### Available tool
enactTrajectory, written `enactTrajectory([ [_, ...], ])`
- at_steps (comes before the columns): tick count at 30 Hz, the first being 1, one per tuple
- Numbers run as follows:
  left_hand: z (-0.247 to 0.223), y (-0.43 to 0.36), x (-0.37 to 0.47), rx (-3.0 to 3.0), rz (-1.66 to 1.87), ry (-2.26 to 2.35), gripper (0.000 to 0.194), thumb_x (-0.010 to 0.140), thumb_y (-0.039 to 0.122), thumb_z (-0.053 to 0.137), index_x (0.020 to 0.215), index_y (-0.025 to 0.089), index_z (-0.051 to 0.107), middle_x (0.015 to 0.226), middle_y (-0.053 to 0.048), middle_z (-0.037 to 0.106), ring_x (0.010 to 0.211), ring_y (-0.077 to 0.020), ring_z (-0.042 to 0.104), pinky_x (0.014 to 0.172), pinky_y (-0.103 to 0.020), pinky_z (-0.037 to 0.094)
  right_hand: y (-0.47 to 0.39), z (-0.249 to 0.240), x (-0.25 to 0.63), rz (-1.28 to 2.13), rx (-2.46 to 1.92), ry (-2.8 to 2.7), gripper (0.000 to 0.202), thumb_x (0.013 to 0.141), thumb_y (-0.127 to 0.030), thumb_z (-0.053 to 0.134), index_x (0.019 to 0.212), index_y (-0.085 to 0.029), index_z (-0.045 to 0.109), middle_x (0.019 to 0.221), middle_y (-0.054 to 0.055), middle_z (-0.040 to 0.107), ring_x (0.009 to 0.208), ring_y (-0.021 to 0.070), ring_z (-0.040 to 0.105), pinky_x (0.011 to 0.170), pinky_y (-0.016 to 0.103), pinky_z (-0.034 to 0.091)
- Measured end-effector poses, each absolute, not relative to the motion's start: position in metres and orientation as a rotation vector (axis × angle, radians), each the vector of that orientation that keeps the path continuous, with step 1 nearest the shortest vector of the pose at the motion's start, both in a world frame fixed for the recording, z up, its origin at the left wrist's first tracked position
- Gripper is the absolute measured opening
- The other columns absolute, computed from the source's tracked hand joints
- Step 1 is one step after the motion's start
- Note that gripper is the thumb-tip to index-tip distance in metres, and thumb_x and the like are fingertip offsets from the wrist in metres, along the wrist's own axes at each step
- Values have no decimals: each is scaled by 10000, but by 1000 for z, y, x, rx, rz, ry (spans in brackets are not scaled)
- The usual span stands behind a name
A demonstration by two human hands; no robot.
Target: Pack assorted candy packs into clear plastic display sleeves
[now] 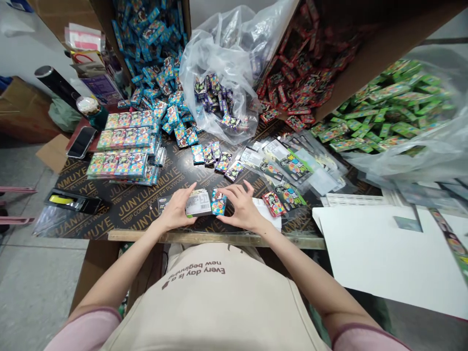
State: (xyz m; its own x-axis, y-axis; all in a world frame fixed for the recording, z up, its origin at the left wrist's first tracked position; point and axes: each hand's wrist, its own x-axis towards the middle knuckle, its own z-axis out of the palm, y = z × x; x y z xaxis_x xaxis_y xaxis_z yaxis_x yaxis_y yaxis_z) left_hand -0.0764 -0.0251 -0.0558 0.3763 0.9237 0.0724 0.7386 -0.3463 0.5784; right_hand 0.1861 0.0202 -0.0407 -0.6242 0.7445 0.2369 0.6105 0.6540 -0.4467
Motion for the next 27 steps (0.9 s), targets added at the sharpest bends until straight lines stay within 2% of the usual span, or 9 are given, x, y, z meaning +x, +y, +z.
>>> enactTrajectory([
  [5,-51,-29,-75,2189,554,1273,1089,676,241,698,1537,226,32,1362,-134,497,1239,-306,482,1074,-481,375,26,-39,187,751,-825,-2514,761,669,-514,738,1329,-242,476,1201,84,633,1146,280,548,1114,513,149],
  [9,-47,-29,-75,2104,593,1337,1086,673,251,719,1534,221,57,1361,-138,504,1233,-298,501,1060,-468,396,24,-41,184,749,-927,-2352,889,672,-629,729,1403,-239,407,1281,127,608,1227,308,504,1100,511,188],
  [13,-46,-27,-77,2051,616,1418,1097,671,267,730,1532,216,52,1346,-132,519,1225,-294,514,1068,-469,384,17,-43,178,883,-870,-2335,700,874,-524,564,1465,-246,312,1176,93,688,1188,256,547,1100,502,195],
  [16,-51,-26,-77,2078,564,1430,1101,673,270,726,1535,212,43,1341,-138,515,1201,-300,514,1049,-470,394,36,-48,180,868,-956,-2314,522,937,-465,462,1412,-255,411,1213,90,672,1185,248,545,1080,489,234],
  [18,-56,-24,-76,2130,480,1427,1101,672,260,717,1538,208,39,1325,-144,518,1172,-309,515,1017,-474,412,63,-56,185,663,-1243,-2194,557,885,-495,527,1375,-236,471,1302,126,607,1215,295,502,1045,498,268],
  [20,-63,-23,-75,2198,371,1427,1083,660,242,711,1538,212,77,1296,-145,529,1151,-320,516,999,-482,412,91,-66,192,481,-1487,-2159,777,747,-520,669,1417,-206,431,1358,172,542,1251,370,442,1029,543,255],
  [22,-69,-21,-72,2253,285,1452,1051,647,250,720,1530,223,151,1287,-144,526,1154,-330,509,1005,-489,395,109,-78,197,437,-1612,-2218,895,661,-465,725,1445,-189,393,1319,195,556,1230,407,443,1022,582,236],
  [25,-74,-20,-64,2294,244,1492,1035,638,346,763,1512,231,221,1332,-150,486,1208,-350,469,1030,-496,357,109,-87,199,499,-1586,-2230,824,661,-360,681,1420,-179,416,1258,181,589,1174,375,500,1013,552,276],
  [27,-76,-19,-58,2304,246,1486,1058,645,384,768,1518,221,192,1316,-150,492,1204,-347,465,1022,-485,358,94,-85,198,571,-1416,-2226,829,654,-320,662,1424,-170,395,1298,169,567,1173,344,515,998,489,335],
])
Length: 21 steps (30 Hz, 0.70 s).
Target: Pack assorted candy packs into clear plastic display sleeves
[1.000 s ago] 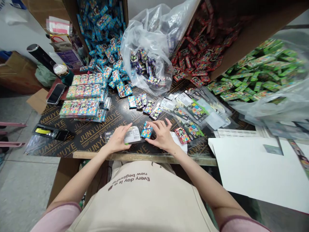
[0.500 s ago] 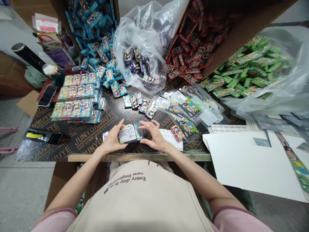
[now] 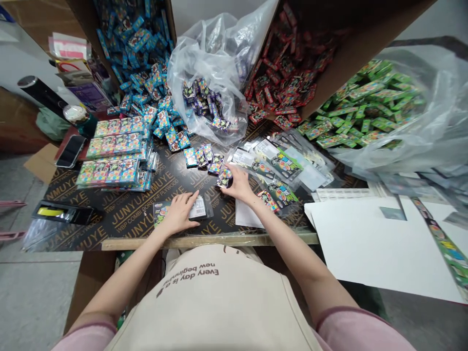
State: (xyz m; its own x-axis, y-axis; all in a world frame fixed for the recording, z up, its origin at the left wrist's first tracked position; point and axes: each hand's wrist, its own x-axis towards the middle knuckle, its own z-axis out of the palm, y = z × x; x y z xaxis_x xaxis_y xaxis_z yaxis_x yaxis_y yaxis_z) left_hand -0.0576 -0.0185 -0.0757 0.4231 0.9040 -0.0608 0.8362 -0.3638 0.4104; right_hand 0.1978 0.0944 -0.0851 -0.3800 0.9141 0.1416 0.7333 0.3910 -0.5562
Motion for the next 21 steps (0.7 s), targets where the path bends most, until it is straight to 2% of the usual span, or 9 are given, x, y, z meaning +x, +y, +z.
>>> enactTrajectory([
  [3,-74,-15,-51,2291,302,1501,1082,679,356,736,1533,188,93,1237,-145,531,1130,-330,494,964,-456,395,67,-70,196,630,-1175,-2343,853,677,-280,650,1459,-169,327,1346,154,542,1168,320,527,954,441,391],
  [6,-70,-10,-50,2263,421,1520,1114,694,345,720,1536,177,10,1229,-149,532,1101,-327,503,930,-445,413,47,-53,197,587,-1125,-2516,809,736,-251,637,1473,-188,309,1340,158,549,1157,333,526,925,461,388],
  [9,-66,-8,-50,2259,499,1470,1139,687,334,732,1536,187,-14,1246,-145,526,1117,-323,503,956,-449,404,36,-42,197,639,-1033,-2630,820,758,-243,640,1491,-215,272,1329,155,549,1137,324,525,921,465,384],
  [13,-61,-8,-50,2267,523,1415,1150,680,318,742,1535,204,-19,1276,-140,519,1143,-320,501,991,-458,385,35,-41,195,680,-979,-2657,839,746,-281,667,1490,-204,286,1208,149,555,1070,298,527,908,438,421],
  [17,-59,-8,-54,2274,421,1528,1145,669,321,757,1534,201,17,1264,-138,529,1143,-325,498,960,-446,395,53,-46,194,507,-1288,-2484,806,710,-484,721,1406,-196,433,1128,142,543,1007,305,553,872,425,465],
  [19,-59,-8,-57,2259,357,1590,1143,665,332,764,1532,196,33,1254,-135,536,1127,-321,504,942,-437,401,62,-50,194,415,-1585,-2332,827,704,-626,690,1353,-154,490,1125,173,558,993,331,582,845,427,478],
  [21,-61,-10,-60,2249,320,1613,1140,665,353,767,1531,195,42,1254,-133,539,1108,-315,512,930,-429,405,65,-52,193,465,-1761,-2313,820,711,-715,630,1276,-124,560,1085,192,610,970,348,618,816,414,484],
])
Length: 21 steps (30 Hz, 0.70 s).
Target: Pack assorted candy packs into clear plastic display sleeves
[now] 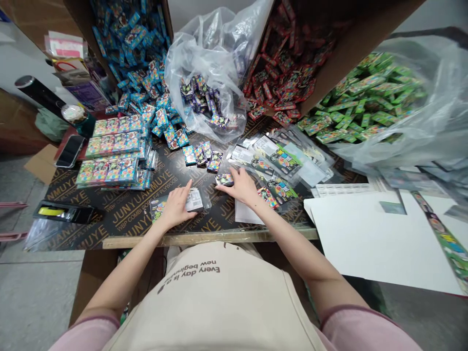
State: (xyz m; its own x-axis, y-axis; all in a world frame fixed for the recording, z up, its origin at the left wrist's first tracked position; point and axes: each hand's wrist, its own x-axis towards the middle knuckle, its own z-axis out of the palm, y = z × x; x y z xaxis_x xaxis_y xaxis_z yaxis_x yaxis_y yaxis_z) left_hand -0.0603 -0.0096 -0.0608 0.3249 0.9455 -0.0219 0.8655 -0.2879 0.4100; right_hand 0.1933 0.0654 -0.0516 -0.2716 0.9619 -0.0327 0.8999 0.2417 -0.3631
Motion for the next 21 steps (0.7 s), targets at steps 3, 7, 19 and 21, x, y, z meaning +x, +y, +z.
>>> enactTrajectory([
  [3,-64,-13,-66,2233,322,1642,1123,676,359,759,1530,198,48,1258,-132,539,1100,-306,516,924,-421,405,64,-51,194,771,-1788,-2445,667,742,-734,580,1048,-152,694,882,143,697,858,320,667,752,366,490],
  [7,-66,-16,-71,2195,333,1688,1116,674,355,761,1529,192,63,1265,-139,536,1131,-311,509,927,-421,405,69,-51,202,753,-1619,-2481,500,802,-523,645,1131,-147,673,1023,156,696,992,313,644,848,388,480],
  [19,-61,-16,-73,2260,288,1729,1154,646,315,772,1533,191,44,1258,-136,549,1133,-323,504,944,-434,390,56,-72,183,629,-1076,-2501,891,730,-354,737,1482,-176,294,1207,162,566,1095,318,540,936,448,431],
  [21,-60,-16,-71,2262,304,1679,1164,642,317,777,1533,192,38,1270,-136,544,1132,-318,509,944,-432,396,52,-64,181,599,-1056,-2510,921,722,-359,761,1488,-181,282,1237,169,558,1112,328,532,935,452,430],
])
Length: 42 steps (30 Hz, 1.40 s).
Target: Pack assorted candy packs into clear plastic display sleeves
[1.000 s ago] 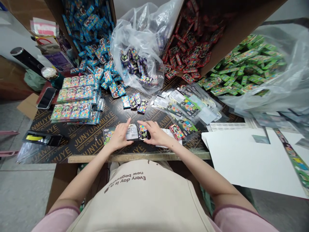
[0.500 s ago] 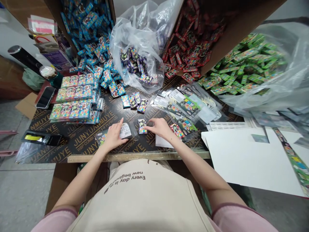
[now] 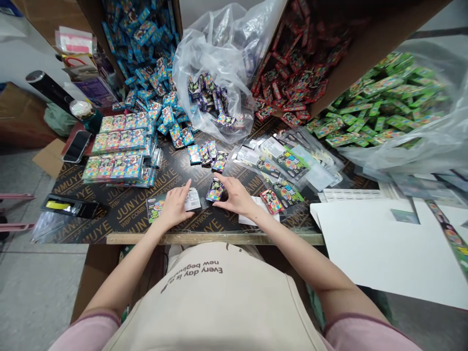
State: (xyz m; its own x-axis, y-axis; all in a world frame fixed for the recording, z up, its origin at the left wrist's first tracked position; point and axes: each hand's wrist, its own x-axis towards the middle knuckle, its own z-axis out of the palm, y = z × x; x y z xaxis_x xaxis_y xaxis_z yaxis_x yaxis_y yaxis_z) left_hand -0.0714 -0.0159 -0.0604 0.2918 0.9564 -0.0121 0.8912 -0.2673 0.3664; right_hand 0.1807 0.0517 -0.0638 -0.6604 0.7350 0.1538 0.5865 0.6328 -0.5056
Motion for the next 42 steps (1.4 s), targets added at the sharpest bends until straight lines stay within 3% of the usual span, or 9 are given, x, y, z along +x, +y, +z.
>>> enactTrajectory([
  [5,-56,-9,-67,2266,401,1549,1196,632,301,783,1535,196,6,1308,-137,530,1169,-318,497,984,-450,389,39,-39,176,695,-829,-2827,931,675,-260,793,1474,-182,322,1193,170,595,1045,327,567,892,454,430],
  [10,-44,-4,-69,2256,416,1451,1170,638,254,774,1538,209,27,1252,-110,565,1161,-304,504,1013,-459,384,42,-31,185,932,-729,-2682,893,686,-243,754,1461,-184,313,1245,150,591,1104,299,556,938,427,417],
  [18,-39,-2,-61,2218,398,1334,1160,632,247,791,1536,245,64,1344,-109,519,1175,-296,486,1024,-470,394,41,-16,186,630,-903,-2820,838,691,-222,738,1437,-151,362,1239,189,578,1084,330,536,914,467,393],
  [22,-42,-1,-52,2177,448,1376,1187,633,284,798,1537,255,29,1356,-107,514,1174,-291,493,1030,-475,389,37,-18,188,668,-948,-2726,841,710,-310,763,1435,-152,367,1227,183,599,1076,326,544,904,452,393],
  [27,-47,1,-44,2118,492,1373,1197,641,336,801,1537,247,13,1316,-115,536,1188,-291,502,1020,-468,394,42,-26,200,784,-888,-2461,903,718,-525,752,1456,-216,334,1370,163,539,1218,322,495,993,458,332],
  [32,-50,6,-36,2085,542,1438,1167,649,295,780,1537,259,24,1287,-103,548,1138,-278,524,992,-451,408,35,-22,202,978,-995,-2299,589,941,-394,521,1471,-249,307,1141,87,706,1134,240,580,1010,455,295],
  [35,-60,7,-27,2081,509,1440,1155,646,272,763,1537,239,28,1293,-112,538,1150,-282,510,991,-451,409,45,-20,206,1154,-875,-2329,535,972,-368,465,1473,-272,303,1133,47,719,1113,198,607,1003,425,334],
  [39,-82,4,-18,2112,412,1467,1009,641,238,729,1513,226,221,1275,-112,555,1163,-298,503,996,-463,406,115,-20,227,833,-1122,-2131,406,925,-456,518,1256,-228,580,1234,98,666,1168,230,577,1029,443,366],
  [42,-96,2,-17,2183,382,1486,834,662,267,710,1437,241,403,1311,-107,542,1211,-314,473,1040,-487,370,205,-4,253,831,-1254,-1919,517,830,-583,581,1169,-197,635,1279,128,629,1199,261,559,1021,447,414],
])
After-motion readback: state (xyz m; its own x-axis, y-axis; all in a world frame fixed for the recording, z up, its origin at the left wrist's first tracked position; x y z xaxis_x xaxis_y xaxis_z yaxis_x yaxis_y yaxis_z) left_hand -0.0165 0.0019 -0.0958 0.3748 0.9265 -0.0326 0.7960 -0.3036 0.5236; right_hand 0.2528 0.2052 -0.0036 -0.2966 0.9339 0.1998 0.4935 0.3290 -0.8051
